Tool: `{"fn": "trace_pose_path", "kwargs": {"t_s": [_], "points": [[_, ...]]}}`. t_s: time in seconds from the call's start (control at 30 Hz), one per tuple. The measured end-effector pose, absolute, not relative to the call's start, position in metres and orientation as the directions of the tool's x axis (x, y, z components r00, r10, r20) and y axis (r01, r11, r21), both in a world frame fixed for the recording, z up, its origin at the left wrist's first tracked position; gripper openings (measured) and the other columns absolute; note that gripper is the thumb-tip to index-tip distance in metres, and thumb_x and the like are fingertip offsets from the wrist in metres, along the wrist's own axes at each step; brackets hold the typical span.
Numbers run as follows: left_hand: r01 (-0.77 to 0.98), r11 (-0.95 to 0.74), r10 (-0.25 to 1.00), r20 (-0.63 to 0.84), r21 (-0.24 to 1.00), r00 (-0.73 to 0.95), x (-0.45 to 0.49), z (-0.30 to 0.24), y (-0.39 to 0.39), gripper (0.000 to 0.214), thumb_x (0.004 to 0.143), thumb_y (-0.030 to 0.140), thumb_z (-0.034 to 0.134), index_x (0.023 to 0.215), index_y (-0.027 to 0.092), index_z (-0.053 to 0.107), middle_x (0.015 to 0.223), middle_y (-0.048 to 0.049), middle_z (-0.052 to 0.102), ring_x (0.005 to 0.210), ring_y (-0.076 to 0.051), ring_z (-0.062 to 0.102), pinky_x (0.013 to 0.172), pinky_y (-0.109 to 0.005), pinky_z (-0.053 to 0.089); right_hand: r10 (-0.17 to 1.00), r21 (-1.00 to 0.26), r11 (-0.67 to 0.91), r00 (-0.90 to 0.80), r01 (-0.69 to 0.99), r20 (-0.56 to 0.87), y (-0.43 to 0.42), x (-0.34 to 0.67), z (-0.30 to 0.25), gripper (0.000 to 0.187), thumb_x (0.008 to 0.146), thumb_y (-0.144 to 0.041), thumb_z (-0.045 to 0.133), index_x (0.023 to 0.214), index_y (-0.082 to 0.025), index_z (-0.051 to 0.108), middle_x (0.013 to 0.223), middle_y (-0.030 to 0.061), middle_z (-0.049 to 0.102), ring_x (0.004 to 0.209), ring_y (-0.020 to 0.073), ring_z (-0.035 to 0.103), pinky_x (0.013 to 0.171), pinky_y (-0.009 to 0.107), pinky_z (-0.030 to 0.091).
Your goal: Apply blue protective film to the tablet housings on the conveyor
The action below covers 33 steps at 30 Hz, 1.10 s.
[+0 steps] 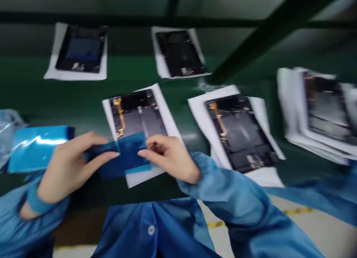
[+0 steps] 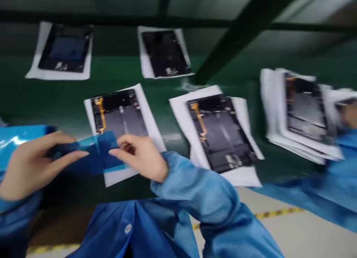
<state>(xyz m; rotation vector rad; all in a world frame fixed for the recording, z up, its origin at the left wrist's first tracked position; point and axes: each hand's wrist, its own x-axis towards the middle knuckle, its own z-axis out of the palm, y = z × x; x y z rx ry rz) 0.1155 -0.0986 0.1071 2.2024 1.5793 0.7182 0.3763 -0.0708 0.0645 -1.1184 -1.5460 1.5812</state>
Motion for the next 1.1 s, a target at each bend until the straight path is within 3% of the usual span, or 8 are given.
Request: {"fn": "trace_pose_path", "kwargs": {"t_s": [0.07,0.13,0.3,0.37,0.43,0.53,0.73,1.1], "points": [[0.686,-0.429,0.902,0.319,0.588,0.29,0.118,0.097,-0.09,0.027,0.091,0.045,0.075,0.088,0.019,0.067,0.079,0.0046,0.066,0.067,-0.008,0.06,0.063,-0.019,0.052,0.902,-0.981,-0.144,-0.392,0.127,-0.183,-0.069,0.379,0.063,0.027,0.083,-0.041,0.08,0.082,-0.018,0.066,0.067,-0.0033,0.062,0.058,0.0097,0.057,0.058,0.023,0.049],[0.652,-0.412,0.911,0.313,0.636,0.27,0.122,0.087,-0.082,0.025,0.089,0.04,0.078,0.09,0.018,0.066,0.081,0.0038,0.067,0.072,-0.009,0.062,0.066,-0.019,0.053,0.912,-0.976,-0.152,-0.359,0.159,-0.2,-0.066,0.38,0.063,0.027,0.08,-0.042,0.083,0.08,-0.018,0.069,0.067,-0.0018,0.066,0.057,0.0106,0.06,0.057,0.024,0.052],[0.688,-0.233,0.971,0.203,0.687,0.126,0.126,0.074,-0.078,0.042,0.092,0.042,0.075,0.126,0.021,0.059,0.115,-0.0066,0.064,0.078,-0.012,0.065,0.066,-0.025,0.056,0.935,-0.946,-0.221,-0.225,0.236,-0.274,-0.04,0.396,0.062,0.029,0.072,-0.042,0.089,0.075,-0.02,0.07,0.058,-0.0035,0.064,0.048,0.0102,0.058,0.05,0.024,0.052],[0.729,-0.326,0.945,0.198,0.602,0.259,0.123,0.072,-0.08,0.028,0.098,0.035,0.067,0.121,0.021,0.061,0.11,-0.0066,0.065,0.082,-0.013,0.065,0.073,-0.028,0.057,0.926,-0.934,-0.286,-0.187,0.213,-0.327,-0.025,0.406,0.059,0.034,0.065,-0.043,0.093,0.073,-0.019,0.07,0.056,-0.003,0.064,0.046,0.0095,0.056,0.047,0.023,0.049],[0.68,-0.506,0.839,0.121,0.531,0.531,0.12,0.068,-0.082,0.016,0.1,0.032,0.063,0.11,0.019,0.066,0.1,-0.0049,0.069,0.088,-0.016,0.065,0.08,-0.031,0.056,0.913,-0.92,-0.351,-0.156,0.174,-0.377,-0.012,0.411,0.056,0.04,0.056,-0.043,0.098,0.069,-0.018,0.07,0.055,-0.0022,0.063,0.044,0.0088,0.054,0.044,0.023,0.045],[0.565,-0.631,0.678,0.024,0.532,0.735,0.118,0.059,-0.087,0.018,0.1,0.035,0.063,0.102,0.018,0.07,0.098,-0.0039,0.072,0.087,-0.017,0.065,0.081,-0.032,0.054,0.9,-0.906,-0.391,-0.138,0.164,-0.413,0.001,0.411,0.054,0.044,0.047,-0.043,0.1,0.064,-0.017,0.069,0.052,-0.0018,0.062,0.042,0.0081,0.051,0.04,0.023,0.041],[0.486,-0.663,0.677,0.177,0.569,0.715,0.119,0.041,-0.098,0.019,0.1,0.033,0.063,0.101,0.016,0.071,0.098,-0.0045,0.073,0.085,-0.015,0.063,0.075,-0.028,0.049,0.909,-0.903,-0.353,-0.138,0.246,-0.393,0.0,0.404,0.053,0.044,0.052,-0.045,0.099,0.066,-0.016,0.07,0.053,-0.0009,0.062,0.042,0.0082,0.052,0.041,0.024,0.043],[0.534,-0.703,0.673,0.198,0.469,0.713,0.113,0.037,-0.105,0.03,0.101,0.045,0.061,0.104,0.016,0.07,0.099,-0.0056,0.071,0.082,-0.016,0.059,0.069,-0.031,0.042,0.936,-0.875,-0.292,-0.071,0.387,-0.344,-0.028,0.417,0.048,0.046,0.054,-0.055,0.096,0.066,-0.019,0.071,0.053,0.0005,0.063,0.041,0.0109,0.054,0.04,0.025,0.044]]}}
